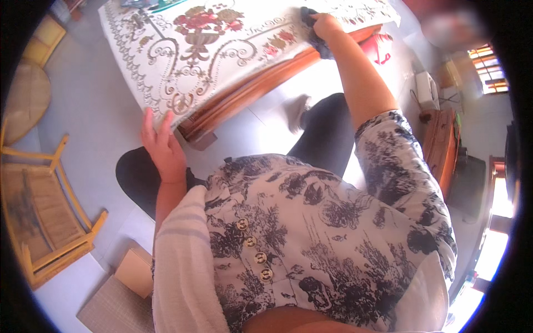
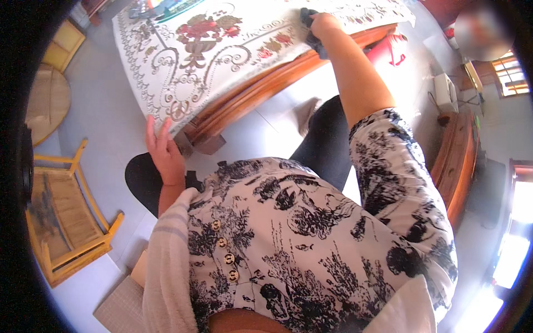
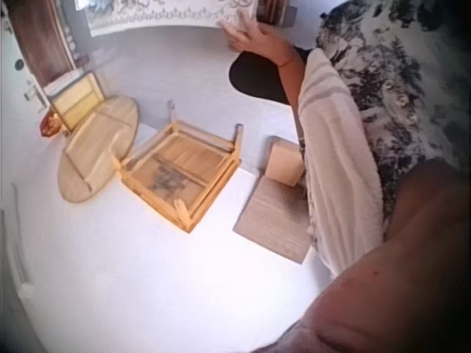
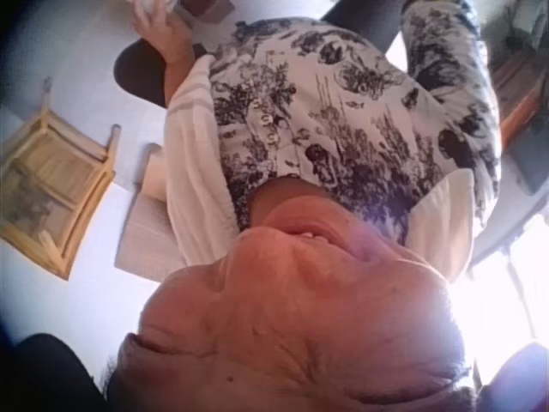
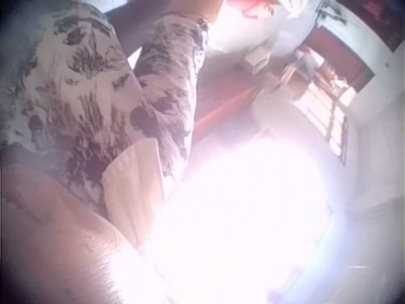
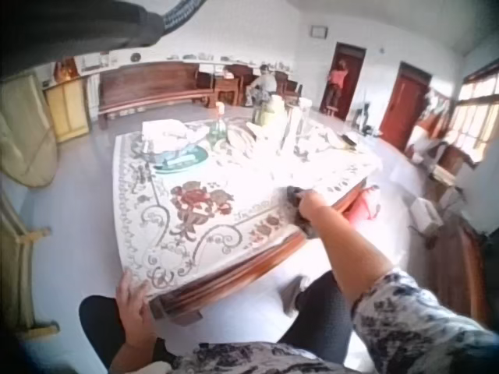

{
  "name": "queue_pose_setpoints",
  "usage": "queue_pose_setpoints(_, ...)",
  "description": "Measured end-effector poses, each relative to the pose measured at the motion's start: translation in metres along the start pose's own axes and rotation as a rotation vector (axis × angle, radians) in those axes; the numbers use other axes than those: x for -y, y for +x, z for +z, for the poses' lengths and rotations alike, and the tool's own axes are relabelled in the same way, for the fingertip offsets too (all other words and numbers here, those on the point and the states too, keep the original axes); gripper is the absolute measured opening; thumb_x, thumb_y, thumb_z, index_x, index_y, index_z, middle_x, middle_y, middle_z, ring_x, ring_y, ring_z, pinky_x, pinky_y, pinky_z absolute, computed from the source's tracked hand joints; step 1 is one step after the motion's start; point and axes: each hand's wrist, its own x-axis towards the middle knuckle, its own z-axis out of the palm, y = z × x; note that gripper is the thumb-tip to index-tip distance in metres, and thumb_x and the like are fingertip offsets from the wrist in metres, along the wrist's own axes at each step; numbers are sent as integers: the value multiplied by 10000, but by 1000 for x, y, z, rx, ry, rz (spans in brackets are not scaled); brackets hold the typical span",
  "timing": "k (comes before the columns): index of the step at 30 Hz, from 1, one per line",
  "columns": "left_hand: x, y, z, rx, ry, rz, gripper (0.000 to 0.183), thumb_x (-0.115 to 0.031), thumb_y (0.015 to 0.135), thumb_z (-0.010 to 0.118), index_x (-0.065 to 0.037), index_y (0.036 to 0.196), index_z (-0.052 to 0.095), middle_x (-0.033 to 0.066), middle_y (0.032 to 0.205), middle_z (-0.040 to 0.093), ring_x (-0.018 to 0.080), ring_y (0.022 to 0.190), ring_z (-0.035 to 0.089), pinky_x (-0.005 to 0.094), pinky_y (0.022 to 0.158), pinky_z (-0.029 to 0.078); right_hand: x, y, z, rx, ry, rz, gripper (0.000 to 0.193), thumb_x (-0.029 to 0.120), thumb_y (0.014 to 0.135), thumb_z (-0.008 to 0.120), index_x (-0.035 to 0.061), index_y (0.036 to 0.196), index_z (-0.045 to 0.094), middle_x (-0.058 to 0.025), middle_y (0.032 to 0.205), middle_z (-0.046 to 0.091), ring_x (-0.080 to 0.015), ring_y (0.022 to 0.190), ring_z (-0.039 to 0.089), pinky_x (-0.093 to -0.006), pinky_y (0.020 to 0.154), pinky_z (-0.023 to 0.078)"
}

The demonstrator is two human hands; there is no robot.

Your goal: The person wipes a dining table covered with a patterned tablecloth using a grey cloth. They move various items, including a spray bottle, a tray, and a phone, to clean underneath them. The person systematically wipes the table surface, moving around the table to reach different areas.

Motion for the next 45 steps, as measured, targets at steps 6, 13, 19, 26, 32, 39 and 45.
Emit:
queue_pose_setpoints(6, -18, -4, -4, 29, -77, -92, 439, 120, 890, 474, -77, 1231, 668, 220, 1507, 418, 375, 1384, 428, 387, 1101, 379, 262, -38, -24, 155, -76, -246, 369, 289, 865, 643, 250, 1230, 679, -43, 1224, 676, -264, 1101, 664, -405, 928, 544)
queue_pose_setpoints(13, -35, -15, -22, 60, -30, -47, 408, 119, 903, 526, -67, 1241, 657, 226, 1515, 393, 402, 1394, 405, 415, 1134, 345, 359, -91, -49, -85, 82, -800, 320, 244, 916, 568, 234, 1208, 699, -10, 1318, 586, -240, 1296, 505, -484, 926, 510)
queue_pose_setpoints(19, -55, -22, -29, 93, -54, -93, 360, 88, 940, 508, -54, 1235, 657, 260, 1523, 350, 413, 1408, 381, 416, 1130, 351, 114, 62, -62, 61, -48, 164, 510, 367, 914, 635, 230, 1398, 549, -90, 1390, 544, -313, 1236, 566, -428, 997, 509)
queue_pose_setpoints(26, -63, -25, -21, 62, -171, -161, 483, 119, 812, 575, -161, 1179, 720, 211, 1496, 403, 403, 1392, 375, 553, 1185, 213, 149, 61, -39, -209, 38, 60, 314, 249, 929, 564, 81, 1159, 697, -170, 1273, 615, -341, 1085, 658, -440, 927, 544)
queue_pose_setpoints(32, -40, -36, -22, 71, -161, -140, 458, 135, 824, 525, -106, 1159, 724, 259, 1474, 391, 450, 1387, 364, 523, 1167, 263, 393, -141, -89, -64, -2, -1096, 260, 227, 914, 538, 60, 1016, 710, -116, 1159, 632, -284, 1108, 613, -537, 805, 547)
queue_pose_setpoints(39, -36, -19, -24, 130, -165, -105, 429, 142, 884, 469, -48, 1224, 648, 253, 1534, 321, 418, 1423, 354, 447, 1140, 335, 188, 36, -51, -80, 352, 136, 341, 333, 1017, 474, 85, 1191, 631, -137, 1180, 660, -304, 1021, 686, -425, 856, 563)
queue_pose_setpoints(45, -28, -13, -29, 153, -102, -63, 421, 93, 900, 485, -64, 1261, 633, 232, 1536, 333, 410, 1416, 351, 459, 1153, 302, -155, -41, -39, -66, 180, 712, 484, 328, 888, 632, 152, 1338, 604, -105, 1226, 640, -263, 1177, 610, -368, 984, 499)
